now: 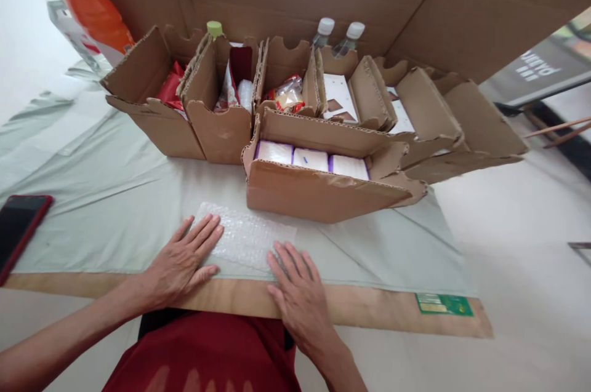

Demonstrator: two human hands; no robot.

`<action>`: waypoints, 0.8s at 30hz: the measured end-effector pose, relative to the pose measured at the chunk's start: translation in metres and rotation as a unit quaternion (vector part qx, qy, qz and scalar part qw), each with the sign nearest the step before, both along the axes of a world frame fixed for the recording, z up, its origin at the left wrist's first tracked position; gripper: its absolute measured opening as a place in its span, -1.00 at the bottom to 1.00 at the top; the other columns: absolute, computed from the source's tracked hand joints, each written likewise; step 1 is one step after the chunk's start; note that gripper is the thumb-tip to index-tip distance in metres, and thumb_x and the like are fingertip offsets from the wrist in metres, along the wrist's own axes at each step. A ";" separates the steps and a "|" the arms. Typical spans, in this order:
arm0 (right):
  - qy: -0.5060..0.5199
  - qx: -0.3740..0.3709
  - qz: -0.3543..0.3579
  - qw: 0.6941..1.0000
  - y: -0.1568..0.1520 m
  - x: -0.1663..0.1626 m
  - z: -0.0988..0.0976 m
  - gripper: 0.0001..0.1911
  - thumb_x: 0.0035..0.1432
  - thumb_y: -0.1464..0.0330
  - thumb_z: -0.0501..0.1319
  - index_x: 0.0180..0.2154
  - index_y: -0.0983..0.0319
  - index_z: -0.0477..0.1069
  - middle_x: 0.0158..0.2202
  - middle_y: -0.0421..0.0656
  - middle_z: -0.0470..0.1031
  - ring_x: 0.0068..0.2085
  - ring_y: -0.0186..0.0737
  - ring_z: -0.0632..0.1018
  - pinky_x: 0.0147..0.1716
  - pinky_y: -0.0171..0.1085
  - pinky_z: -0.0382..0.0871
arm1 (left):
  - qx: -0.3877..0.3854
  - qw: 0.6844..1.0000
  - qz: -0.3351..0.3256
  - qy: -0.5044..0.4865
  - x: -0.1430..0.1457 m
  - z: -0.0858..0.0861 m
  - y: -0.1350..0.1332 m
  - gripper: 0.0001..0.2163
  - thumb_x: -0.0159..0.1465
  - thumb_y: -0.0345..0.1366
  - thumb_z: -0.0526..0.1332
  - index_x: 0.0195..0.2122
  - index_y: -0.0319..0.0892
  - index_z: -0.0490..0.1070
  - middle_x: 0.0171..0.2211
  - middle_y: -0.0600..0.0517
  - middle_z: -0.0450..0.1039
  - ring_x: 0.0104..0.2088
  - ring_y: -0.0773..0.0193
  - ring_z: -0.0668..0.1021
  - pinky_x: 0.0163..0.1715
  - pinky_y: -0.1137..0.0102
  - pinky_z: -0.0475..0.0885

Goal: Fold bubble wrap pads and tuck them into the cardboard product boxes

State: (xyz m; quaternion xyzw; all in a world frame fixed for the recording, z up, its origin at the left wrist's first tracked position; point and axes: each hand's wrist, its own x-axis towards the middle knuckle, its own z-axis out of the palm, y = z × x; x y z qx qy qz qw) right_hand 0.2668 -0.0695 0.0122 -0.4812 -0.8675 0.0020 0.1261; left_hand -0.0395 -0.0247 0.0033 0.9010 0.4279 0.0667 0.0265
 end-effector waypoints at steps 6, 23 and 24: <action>0.044 0.069 -0.173 0.981 0.000 0.047 0.022 -0.64 0.49 0.26 -0.01 -0.05 0.25 0.52 -0.11 -0.05 0.65 -0.07 -0.02 0.57 -0.10 -0.11 0.32 | -0.023 0.993 0.060 -0.100 -0.014 0.034 0.013 -0.61 0.50 -0.15 0.00 0.20 -0.13 0.45 0.30 -0.15 0.40 0.29 -0.02 0.43 0.27 0.05 0.25; 0.367 -0.227 -0.282 0.857 0.016 0.006 0.009 -0.30 0.27 0.05 0.22 0.33 0.22 0.24 -0.18 -0.05 0.63 -0.35 -0.15 0.61 -0.31 -0.18 0.55 | -0.141 0.927 0.267 -0.224 0.014 0.037 0.005 -0.53 0.36 -0.26 0.06 0.28 -0.30 0.25 -0.53 0.19 0.41 -0.54 0.32 0.50 -0.44 0.46 0.45; 0.354 -0.218 -0.260 0.872 0.010 0.005 0.009 -0.33 0.26 0.11 0.23 0.34 0.19 0.26 -0.14 -0.04 0.65 -0.30 -0.13 0.63 -0.26 -0.15 0.57 | -0.131 0.926 0.249 -0.252 0.012 0.035 0.001 -0.48 0.38 -0.28 0.04 0.35 -0.30 0.15 -0.54 0.20 0.41 -0.57 0.34 0.49 -0.46 0.47 0.45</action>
